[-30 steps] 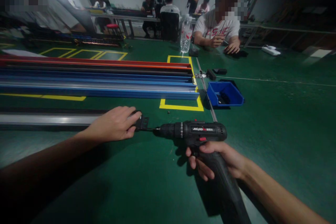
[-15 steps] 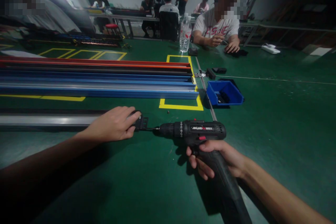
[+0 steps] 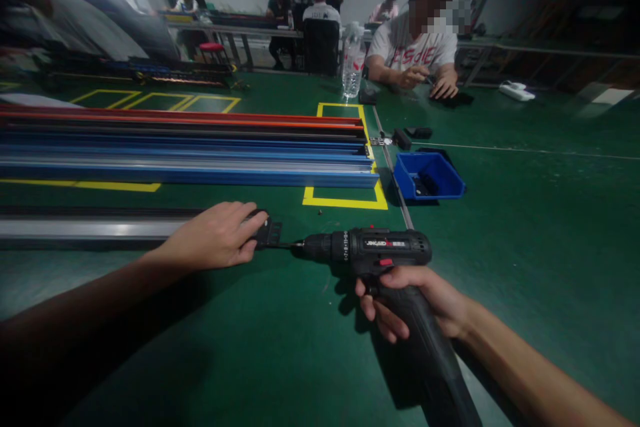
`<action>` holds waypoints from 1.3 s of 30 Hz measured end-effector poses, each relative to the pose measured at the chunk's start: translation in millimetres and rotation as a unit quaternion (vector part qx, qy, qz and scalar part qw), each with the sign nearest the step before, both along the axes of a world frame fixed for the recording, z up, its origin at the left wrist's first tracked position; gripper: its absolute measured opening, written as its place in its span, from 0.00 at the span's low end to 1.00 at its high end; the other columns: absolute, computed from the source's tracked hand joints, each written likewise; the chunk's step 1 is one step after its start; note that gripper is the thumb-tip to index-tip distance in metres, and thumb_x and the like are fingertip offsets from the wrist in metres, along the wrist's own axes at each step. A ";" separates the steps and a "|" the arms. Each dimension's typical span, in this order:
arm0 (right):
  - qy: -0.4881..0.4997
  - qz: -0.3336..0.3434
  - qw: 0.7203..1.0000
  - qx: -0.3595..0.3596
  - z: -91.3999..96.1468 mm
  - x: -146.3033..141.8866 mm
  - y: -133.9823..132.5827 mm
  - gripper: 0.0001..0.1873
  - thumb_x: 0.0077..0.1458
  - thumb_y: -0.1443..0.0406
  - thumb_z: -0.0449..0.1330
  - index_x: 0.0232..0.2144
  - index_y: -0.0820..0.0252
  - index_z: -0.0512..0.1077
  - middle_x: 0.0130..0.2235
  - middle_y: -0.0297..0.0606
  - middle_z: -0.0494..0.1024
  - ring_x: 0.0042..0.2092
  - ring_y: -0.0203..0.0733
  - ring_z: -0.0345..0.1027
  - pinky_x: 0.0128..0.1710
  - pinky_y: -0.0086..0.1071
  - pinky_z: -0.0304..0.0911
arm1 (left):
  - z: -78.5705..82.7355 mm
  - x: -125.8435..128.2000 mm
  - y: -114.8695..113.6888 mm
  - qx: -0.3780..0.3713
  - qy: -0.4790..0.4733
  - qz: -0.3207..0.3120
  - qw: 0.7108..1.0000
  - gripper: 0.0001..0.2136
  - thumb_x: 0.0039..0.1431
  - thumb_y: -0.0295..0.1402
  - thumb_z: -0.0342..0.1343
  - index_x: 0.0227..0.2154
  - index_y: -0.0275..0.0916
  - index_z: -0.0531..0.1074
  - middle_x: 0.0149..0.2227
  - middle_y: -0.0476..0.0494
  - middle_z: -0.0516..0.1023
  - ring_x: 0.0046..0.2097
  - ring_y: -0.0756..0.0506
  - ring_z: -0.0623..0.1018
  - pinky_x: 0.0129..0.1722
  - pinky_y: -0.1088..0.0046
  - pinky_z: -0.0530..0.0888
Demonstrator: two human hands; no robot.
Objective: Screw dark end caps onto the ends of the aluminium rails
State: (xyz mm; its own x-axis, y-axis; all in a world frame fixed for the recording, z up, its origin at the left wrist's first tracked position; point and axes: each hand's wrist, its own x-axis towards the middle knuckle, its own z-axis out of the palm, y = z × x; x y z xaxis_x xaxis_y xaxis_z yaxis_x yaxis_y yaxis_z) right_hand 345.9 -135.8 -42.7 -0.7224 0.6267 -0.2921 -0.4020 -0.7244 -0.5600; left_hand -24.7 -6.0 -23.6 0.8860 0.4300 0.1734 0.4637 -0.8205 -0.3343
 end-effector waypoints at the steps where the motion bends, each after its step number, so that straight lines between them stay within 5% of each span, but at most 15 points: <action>1: -0.002 0.001 1.000 -0.002 -0.1 0.0 0.0 0.21 0.63 0.62 0.56 0.50 0.74 0.75 0.40 0.50 0.81 0.25 0.30 0.73 0.32 0.28 0.73 | -0.2 -0.1 0.1 0.002 0.001 0.000 1.000 0.19 0.66 0.34 0.48 0.55 0.28 0.70 0.45 0.27 0.76 0.42 0.35 0.77 0.39 0.58 0.76; 39: -0.018 -0.021 0.999 -0.025 -3.7 -0.9 -1.2 0.22 0.62 0.59 0.58 0.47 0.74 0.77 0.38 0.52 0.80 0.21 0.32 0.70 0.28 0.28 0.72 | 0.3 -0.3 0.4 0.001 0.005 -0.001 1.000 0.20 0.67 0.34 0.47 0.56 0.28 0.70 0.45 0.25 0.77 0.42 0.35 0.78 0.39 0.57 0.76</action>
